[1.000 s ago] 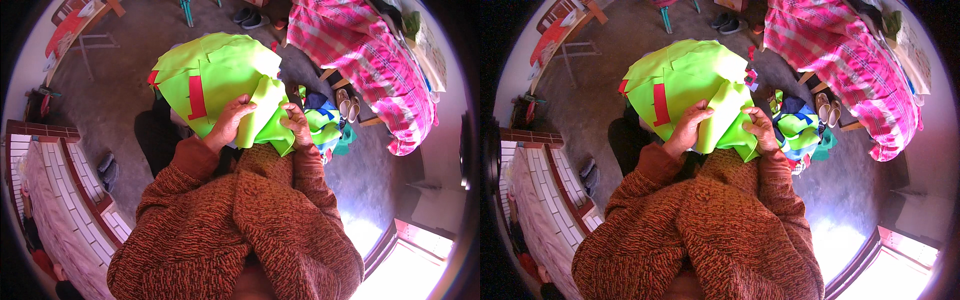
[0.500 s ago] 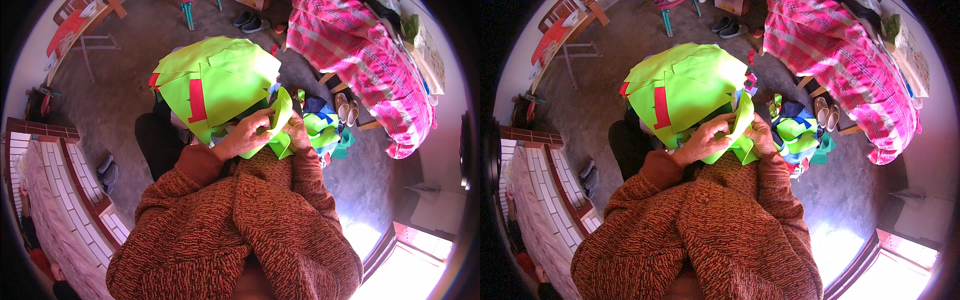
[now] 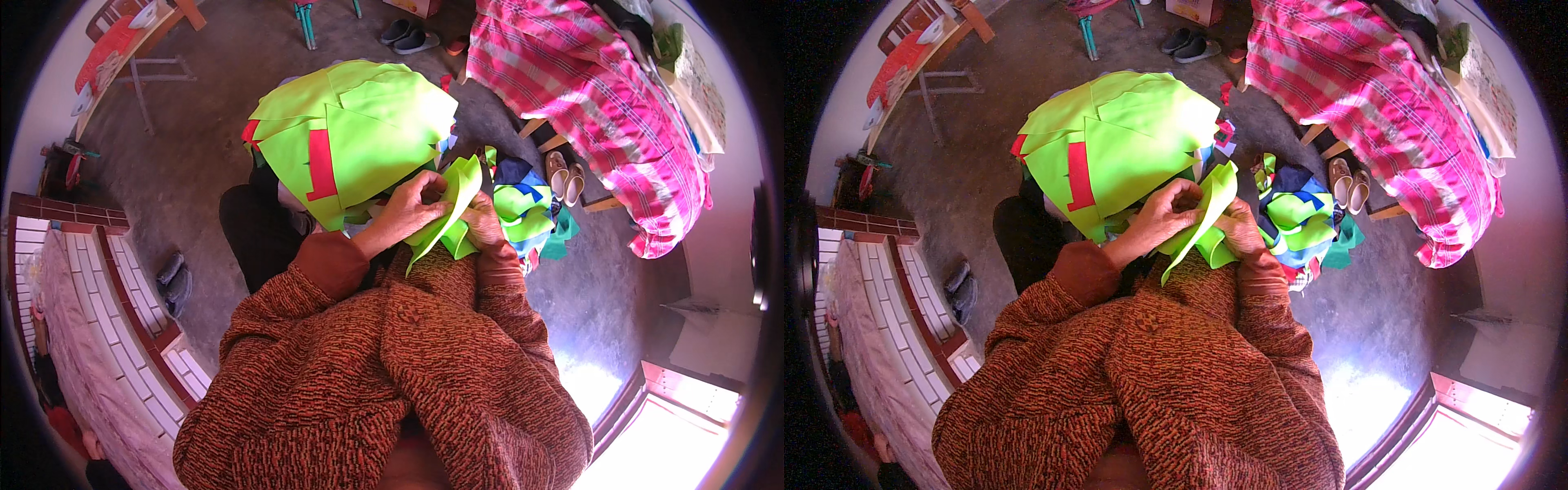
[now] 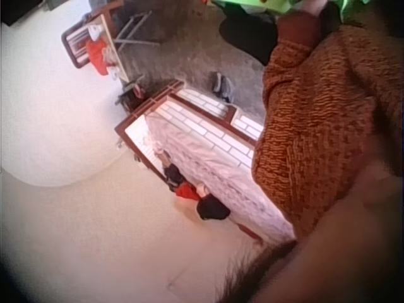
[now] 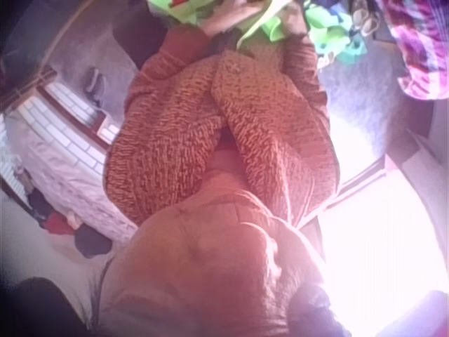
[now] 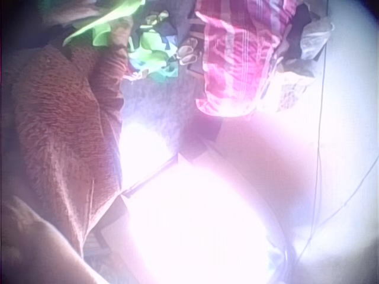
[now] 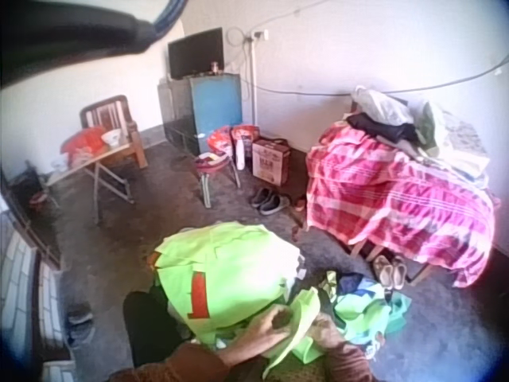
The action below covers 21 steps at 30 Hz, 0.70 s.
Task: The person sits on the floor and repeatedly picks up, inspects, and stacks colorful paper pieces by hand. They handle sheets of various colors including green, red, blue, and white, organizing them into a growing pile on their lap.
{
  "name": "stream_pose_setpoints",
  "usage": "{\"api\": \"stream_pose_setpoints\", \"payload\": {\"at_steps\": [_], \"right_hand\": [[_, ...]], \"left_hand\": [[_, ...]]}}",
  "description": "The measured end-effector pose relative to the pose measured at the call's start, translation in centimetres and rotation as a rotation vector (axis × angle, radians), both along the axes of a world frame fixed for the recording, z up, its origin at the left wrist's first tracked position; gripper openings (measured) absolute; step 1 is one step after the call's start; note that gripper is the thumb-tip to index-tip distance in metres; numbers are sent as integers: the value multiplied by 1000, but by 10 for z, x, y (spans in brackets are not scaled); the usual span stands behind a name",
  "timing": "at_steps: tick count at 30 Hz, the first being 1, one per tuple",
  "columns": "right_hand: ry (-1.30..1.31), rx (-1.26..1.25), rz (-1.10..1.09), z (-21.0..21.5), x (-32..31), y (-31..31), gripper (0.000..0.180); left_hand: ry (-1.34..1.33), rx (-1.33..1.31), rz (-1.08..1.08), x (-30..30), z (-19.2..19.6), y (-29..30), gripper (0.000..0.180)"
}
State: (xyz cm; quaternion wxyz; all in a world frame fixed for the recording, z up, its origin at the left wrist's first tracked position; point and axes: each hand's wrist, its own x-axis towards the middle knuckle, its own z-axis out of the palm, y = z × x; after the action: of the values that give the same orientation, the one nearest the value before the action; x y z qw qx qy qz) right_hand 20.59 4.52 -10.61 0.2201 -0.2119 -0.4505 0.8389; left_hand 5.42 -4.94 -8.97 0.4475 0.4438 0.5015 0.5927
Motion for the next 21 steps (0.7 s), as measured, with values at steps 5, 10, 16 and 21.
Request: {"api": "stream_pose_setpoints", "payload": {"at_steps": [5,10,16,21], "right_hand": [[-26,85,-7,-7,0,-1,23],[5,93,63,8,-3,-2,14],[27,166,89,8,-3,-2,10],[210,156,150,21,-2,-5,11]], "left_hand": [[344,-5,55,5,21,1,34],[463,60,240,-1,16,0,13],[-141,117,247,-13,28,-4,10],[-292,119,305,-54,60,-21,15]]}}
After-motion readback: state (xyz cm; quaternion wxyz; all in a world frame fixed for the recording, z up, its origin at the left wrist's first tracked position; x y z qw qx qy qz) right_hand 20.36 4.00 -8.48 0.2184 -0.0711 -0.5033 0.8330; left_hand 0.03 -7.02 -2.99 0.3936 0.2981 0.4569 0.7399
